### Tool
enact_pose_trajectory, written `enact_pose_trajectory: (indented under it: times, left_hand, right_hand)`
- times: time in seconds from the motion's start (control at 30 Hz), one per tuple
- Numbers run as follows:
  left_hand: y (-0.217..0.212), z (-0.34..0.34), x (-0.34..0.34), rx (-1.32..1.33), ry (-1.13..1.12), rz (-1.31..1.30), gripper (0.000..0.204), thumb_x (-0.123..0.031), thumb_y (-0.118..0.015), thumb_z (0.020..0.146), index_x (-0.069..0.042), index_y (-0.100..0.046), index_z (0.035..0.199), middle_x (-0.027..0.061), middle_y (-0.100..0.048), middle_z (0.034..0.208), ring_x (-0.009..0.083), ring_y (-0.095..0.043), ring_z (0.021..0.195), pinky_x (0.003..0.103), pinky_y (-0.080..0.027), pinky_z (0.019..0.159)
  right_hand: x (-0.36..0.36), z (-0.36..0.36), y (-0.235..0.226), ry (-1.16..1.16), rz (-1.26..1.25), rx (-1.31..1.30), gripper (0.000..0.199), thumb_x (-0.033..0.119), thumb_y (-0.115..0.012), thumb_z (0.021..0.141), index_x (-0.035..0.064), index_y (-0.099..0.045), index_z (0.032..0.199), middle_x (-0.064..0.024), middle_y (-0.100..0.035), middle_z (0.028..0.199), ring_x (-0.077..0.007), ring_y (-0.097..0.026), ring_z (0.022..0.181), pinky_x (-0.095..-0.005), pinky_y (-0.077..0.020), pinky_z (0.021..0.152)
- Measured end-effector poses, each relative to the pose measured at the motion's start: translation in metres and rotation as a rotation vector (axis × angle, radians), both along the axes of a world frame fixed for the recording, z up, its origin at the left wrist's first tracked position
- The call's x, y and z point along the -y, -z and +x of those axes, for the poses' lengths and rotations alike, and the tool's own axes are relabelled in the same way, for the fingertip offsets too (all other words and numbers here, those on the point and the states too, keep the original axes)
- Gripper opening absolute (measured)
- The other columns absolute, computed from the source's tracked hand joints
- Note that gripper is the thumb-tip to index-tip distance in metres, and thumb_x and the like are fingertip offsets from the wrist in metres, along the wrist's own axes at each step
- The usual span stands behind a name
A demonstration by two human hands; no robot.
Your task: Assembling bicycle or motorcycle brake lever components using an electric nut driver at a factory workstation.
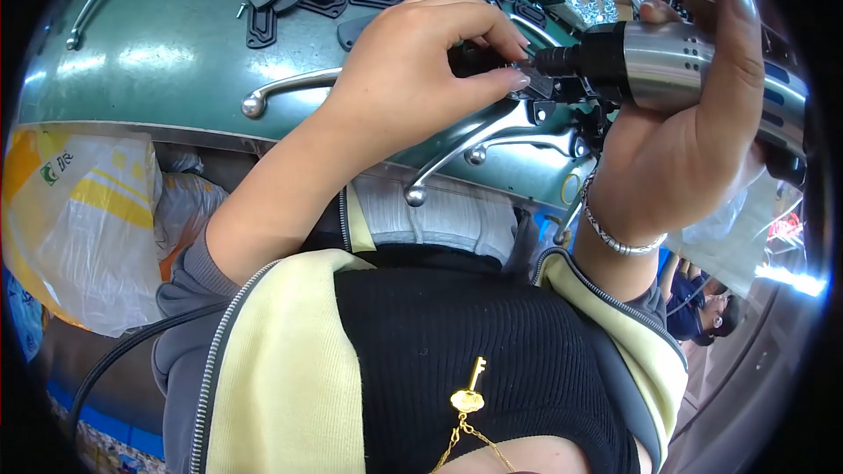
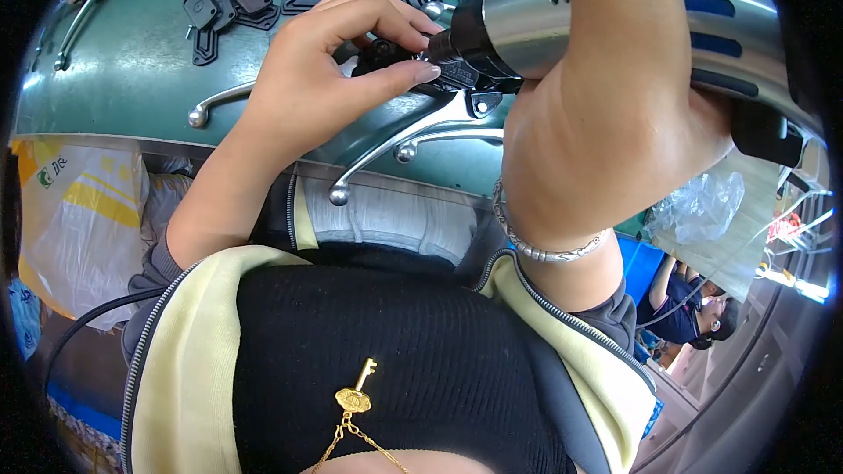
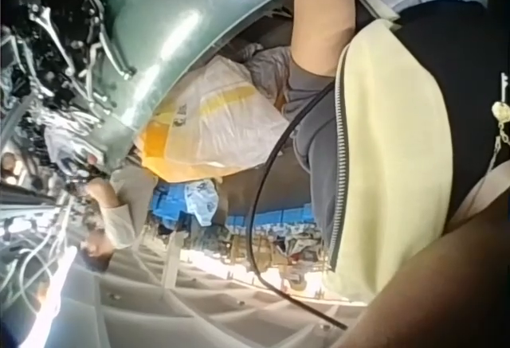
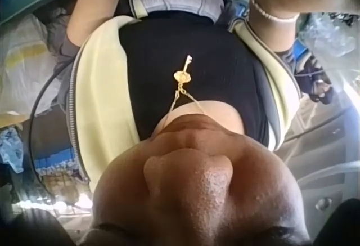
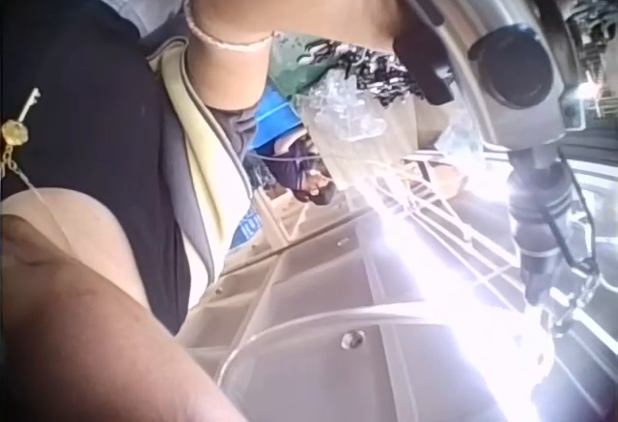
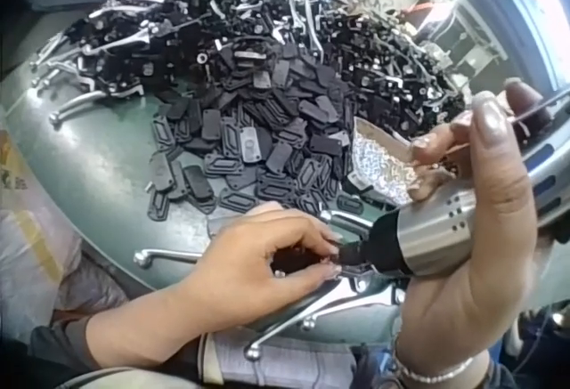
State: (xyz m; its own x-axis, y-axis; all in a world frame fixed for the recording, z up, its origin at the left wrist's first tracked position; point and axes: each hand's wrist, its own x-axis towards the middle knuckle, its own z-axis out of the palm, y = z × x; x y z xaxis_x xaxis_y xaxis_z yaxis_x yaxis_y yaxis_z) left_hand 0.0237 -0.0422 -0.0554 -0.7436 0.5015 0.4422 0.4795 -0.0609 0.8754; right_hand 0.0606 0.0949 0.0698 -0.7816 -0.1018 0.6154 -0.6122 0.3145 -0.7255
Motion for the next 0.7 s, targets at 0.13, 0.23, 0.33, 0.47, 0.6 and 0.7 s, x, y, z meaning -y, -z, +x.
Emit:
enact_pose_trajectory:
  times: [0.13,0.23,0.33,0.47,0.6,0.7]
  left_hand:
    - [-0.001,0.001,-0.001,-0.007,0.008,-0.009,0.019,-0.013,-0.084,0.080,-0.006,-0.073,0.094,0.0011,-0.076,0.108,0.0163,-0.065,0.096,0.029,-0.052,0.078]
    - [0.002,0.001,-0.001,-0.023,-0.004,-0.005,0.020,-0.013,-0.084,0.080,-0.006,-0.073,0.094,0.0010,-0.076,0.108,0.0160,-0.065,0.095,0.029,-0.052,0.077]
    - [0.000,0.000,-0.003,-0.046,0.006,0.004,0.020,-0.013,-0.084,0.080,-0.006,-0.073,0.095,0.0007,-0.076,0.108,0.0157,-0.065,0.094,0.029,-0.052,0.077]
    - [-0.002,-0.002,-0.002,-0.056,0.011,-0.020,0.023,-0.013,-0.085,0.079,-0.008,-0.073,0.098,0.0003,-0.076,0.107,0.0155,-0.066,0.095,0.029,-0.053,0.078]
    - [-0.004,0.000,-0.001,-0.026,0.024,-0.039,0.031,-0.012,-0.085,0.078,-0.009,-0.073,0.106,0.0004,-0.074,0.107,0.0158,-0.067,0.097,0.029,-0.053,0.079]
    - [-0.003,0.003,-0.001,-0.002,0.002,-0.008,0.038,-0.011,-0.086,0.077,-0.010,-0.071,0.112,0.0008,-0.073,0.108,0.0160,-0.068,0.098,0.029,-0.053,0.081]
  right_hand:
    - [-0.008,0.000,-0.002,-0.042,-0.003,0.036,0.026,0.021,-0.056,0.104,0.0030,-0.049,0.121,-0.0127,-0.061,0.096,-0.0205,-0.063,0.088,-0.0293,-0.0536,0.077]
    - [-0.015,-0.001,-0.002,-0.079,-0.007,0.064,0.024,0.022,-0.055,0.104,0.0033,-0.050,0.119,-0.0130,-0.061,0.097,-0.0203,-0.062,0.089,-0.0297,-0.0522,0.078]
    - [-0.046,-0.007,-0.010,-0.095,-0.002,0.087,0.023,0.023,-0.054,0.105,0.0036,-0.052,0.117,-0.0132,-0.061,0.098,-0.0202,-0.061,0.091,-0.0301,-0.0509,0.080]
    - [-0.083,-0.023,-0.015,-0.139,-0.009,0.120,0.023,0.024,-0.053,0.105,0.0040,-0.053,0.115,-0.0136,-0.060,0.099,-0.0200,-0.059,0.092,-0.0306,-0.0491,0.082]
    - [-0.058,-0.010,-0.010,-0.176,-0.016,0.153,0.023,0.026,-0.052,0.105,0.0043,-0.055,0.112,-0.0139,-0.060,0.100,-0.0198,-0.058,0.094,-0.0311,-0.0473,0.084]
    - [-0.047,-0.007,-0.005,-0.207,-0.024,0.179,0.023,0.027,-0.051,0.105,0.0046,-0.056,0.110,-0.0141,-0.059,0.100,-0.0196,-0.057,0.095,-0.0315,-0.0460,0.085]
